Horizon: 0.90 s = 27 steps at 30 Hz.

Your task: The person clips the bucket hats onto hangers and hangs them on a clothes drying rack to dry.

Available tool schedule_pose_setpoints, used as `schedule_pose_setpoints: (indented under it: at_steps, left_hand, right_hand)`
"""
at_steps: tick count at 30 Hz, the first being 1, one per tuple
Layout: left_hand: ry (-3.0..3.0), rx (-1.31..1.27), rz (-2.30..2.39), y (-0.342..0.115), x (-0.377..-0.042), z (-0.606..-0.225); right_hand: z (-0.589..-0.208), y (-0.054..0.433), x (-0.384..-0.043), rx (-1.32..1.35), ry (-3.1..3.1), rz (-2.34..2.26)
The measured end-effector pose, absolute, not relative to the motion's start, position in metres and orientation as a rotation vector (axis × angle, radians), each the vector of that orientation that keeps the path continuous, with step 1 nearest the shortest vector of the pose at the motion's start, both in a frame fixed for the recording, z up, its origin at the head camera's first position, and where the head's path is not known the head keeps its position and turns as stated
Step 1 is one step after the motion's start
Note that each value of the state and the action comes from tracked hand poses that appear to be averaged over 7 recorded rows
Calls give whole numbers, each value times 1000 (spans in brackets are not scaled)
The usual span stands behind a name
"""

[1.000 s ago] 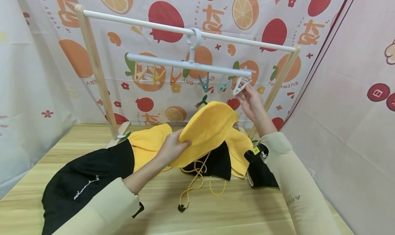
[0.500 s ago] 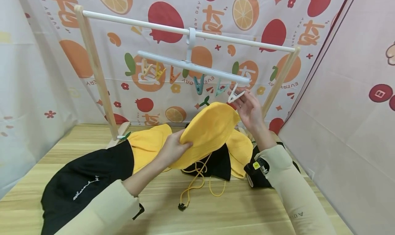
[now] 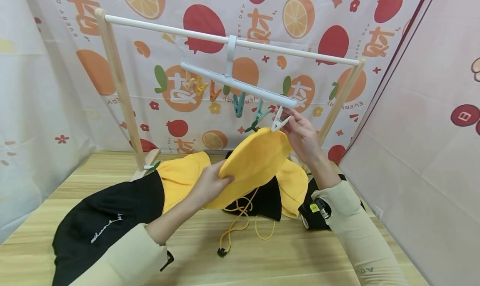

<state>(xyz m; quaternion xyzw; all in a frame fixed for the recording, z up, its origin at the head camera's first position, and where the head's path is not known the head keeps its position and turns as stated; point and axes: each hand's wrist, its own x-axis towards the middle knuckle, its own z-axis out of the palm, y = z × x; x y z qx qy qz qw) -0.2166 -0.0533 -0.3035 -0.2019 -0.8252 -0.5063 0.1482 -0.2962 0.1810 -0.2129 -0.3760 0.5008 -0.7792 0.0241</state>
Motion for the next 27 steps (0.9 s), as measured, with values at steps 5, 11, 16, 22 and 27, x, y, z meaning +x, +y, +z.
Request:
schedule_pose_setpoints:
  at_steps: [5, 11, 16, 22, 27]
  left_hand:
    - [-2365, -620, -1443, -50, -213, -302]
    - [-2370, -622, -1434, -44, -213, -300]
    - [-2373, -614, -1430, -42, -213, -300]
    - [-2377, -643, -1381, -43, -208, -296]
    - [-2375, -664, -1374, -41, -207, -293]
  right_hand:
    - [-210, 175, -294, -1118, 1616, -2462]
    - [-211, 164, -290, -1011, 1670, -2581]
    - [-211, 155, -286, -962, 1740, -2664]
    - [-212, 148, -285, -990, 1795, -2675]
    - [-214, 145, -286, -1026, 1766, -2717]
